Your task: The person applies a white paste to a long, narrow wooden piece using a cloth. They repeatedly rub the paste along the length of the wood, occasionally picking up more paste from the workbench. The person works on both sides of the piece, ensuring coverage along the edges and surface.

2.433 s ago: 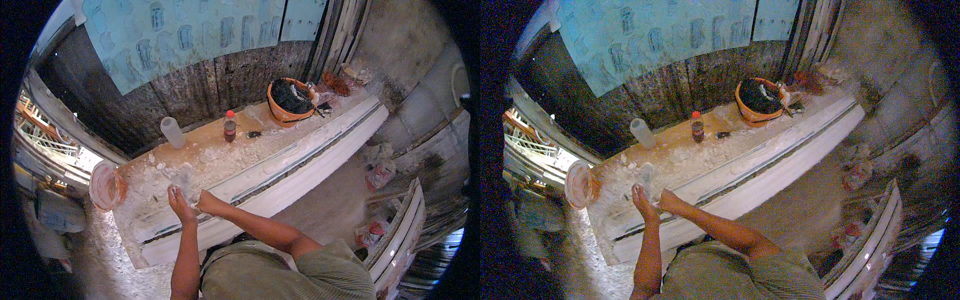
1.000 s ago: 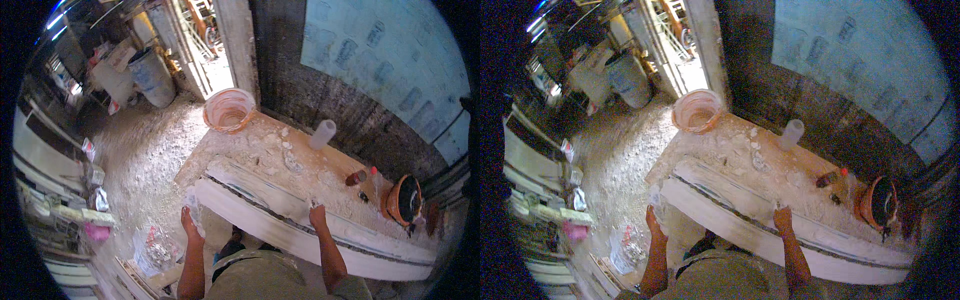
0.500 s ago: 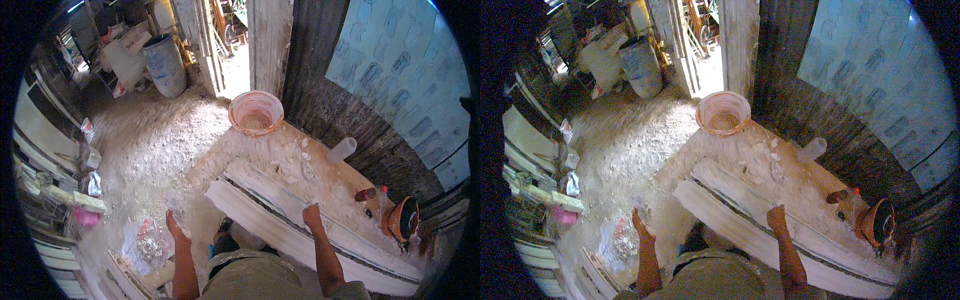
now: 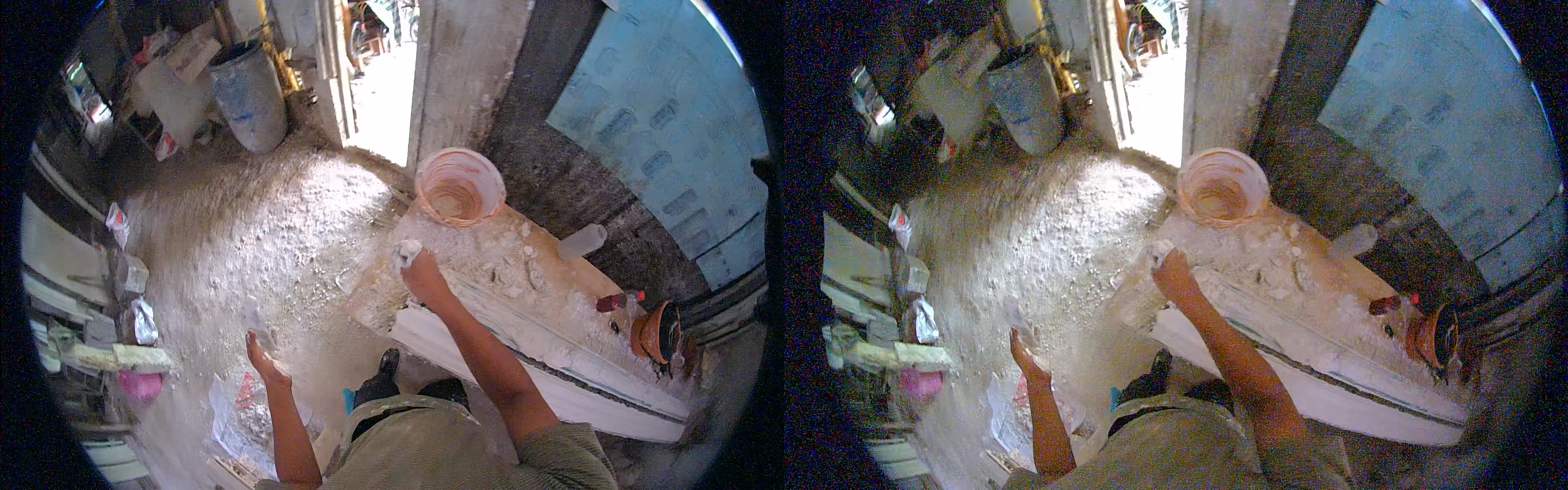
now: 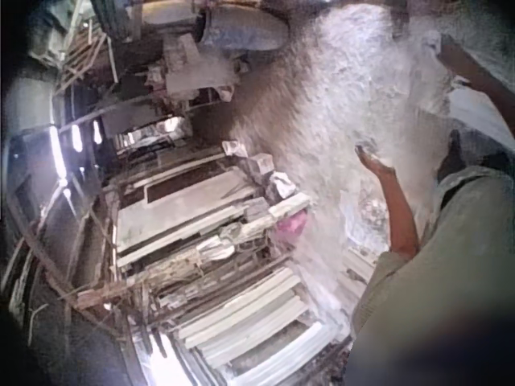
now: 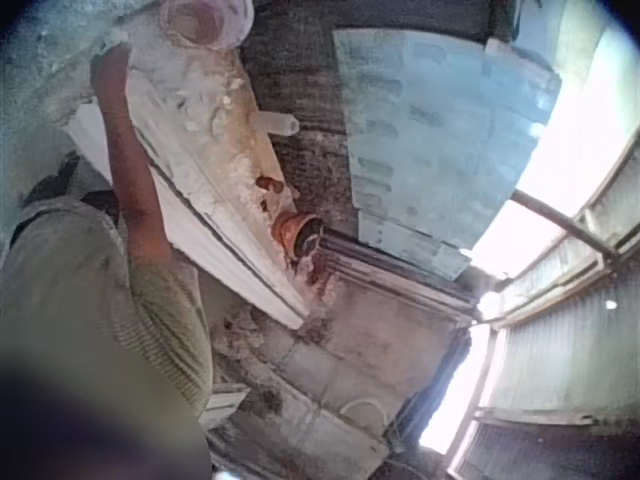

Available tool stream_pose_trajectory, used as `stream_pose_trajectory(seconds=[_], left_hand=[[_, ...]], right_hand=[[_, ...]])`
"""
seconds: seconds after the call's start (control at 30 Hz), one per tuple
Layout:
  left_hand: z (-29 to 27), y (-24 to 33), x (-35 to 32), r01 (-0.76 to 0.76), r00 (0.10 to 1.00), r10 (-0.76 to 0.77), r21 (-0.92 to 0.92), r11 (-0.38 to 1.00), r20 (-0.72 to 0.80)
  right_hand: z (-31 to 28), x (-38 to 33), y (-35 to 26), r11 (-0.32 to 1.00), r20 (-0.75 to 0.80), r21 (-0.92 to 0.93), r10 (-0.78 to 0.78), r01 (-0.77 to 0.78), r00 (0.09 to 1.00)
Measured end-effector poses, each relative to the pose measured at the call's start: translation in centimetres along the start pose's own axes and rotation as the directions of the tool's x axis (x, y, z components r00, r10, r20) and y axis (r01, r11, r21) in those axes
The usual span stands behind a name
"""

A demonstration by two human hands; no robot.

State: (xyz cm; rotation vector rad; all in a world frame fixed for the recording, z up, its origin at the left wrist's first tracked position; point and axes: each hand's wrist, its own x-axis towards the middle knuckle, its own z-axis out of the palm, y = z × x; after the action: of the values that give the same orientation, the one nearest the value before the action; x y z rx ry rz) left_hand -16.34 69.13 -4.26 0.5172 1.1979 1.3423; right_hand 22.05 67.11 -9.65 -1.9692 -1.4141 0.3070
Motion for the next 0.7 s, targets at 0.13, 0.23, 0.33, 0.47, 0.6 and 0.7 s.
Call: stream_pose_trajectory(seconds=[0.13,0.23,0.33,0.47,0.6,0.7], left_hand=[[-3.9,-0.5,2.4,-0.063,0.997,0.060,-0.082,0.995,-0.049],[-8.2,-2.4,2.5,-0.092,0.990,0.076,-0.139,0.986,-0.118],[-12.4,-3.9,1.5,-0.145,0.974,0.112,-0.161,0.976,-0.198],[-16.3,-3.1,0.1,0.217,0.933,-0.297,-0.340,0.915,-0.203],[-14.8,-2.8,1.2,0.004,0.989,-0.010,-0.037,0.999,-0.145],[-9.9,-2.8,4.0,-0.040,0.998,0.039,0.011,0.999,0.054]], right_hand=[[0.0,0.3,3.0,0.993,0.117,-0.093,0.088,-0.077,0.989],[-1.0,0.7,6.3,0.895,0.169,0.274,0.315,-0.352,0.934],[-1.2,0.3,8.5,0.924,-0.136,0.357,0.199,-0.140,0.971],[1.2,3.0,7.8,0.961,0.170,-0.185,0.235,-0.203,0.957],[4.5,7.8,0.8,0.974,0.170,0.183,-0.168,0.136,0.971],[1.2,6.0,-4.1,0.998,0.071,-0.063,0.027,-0.023,0.997]])
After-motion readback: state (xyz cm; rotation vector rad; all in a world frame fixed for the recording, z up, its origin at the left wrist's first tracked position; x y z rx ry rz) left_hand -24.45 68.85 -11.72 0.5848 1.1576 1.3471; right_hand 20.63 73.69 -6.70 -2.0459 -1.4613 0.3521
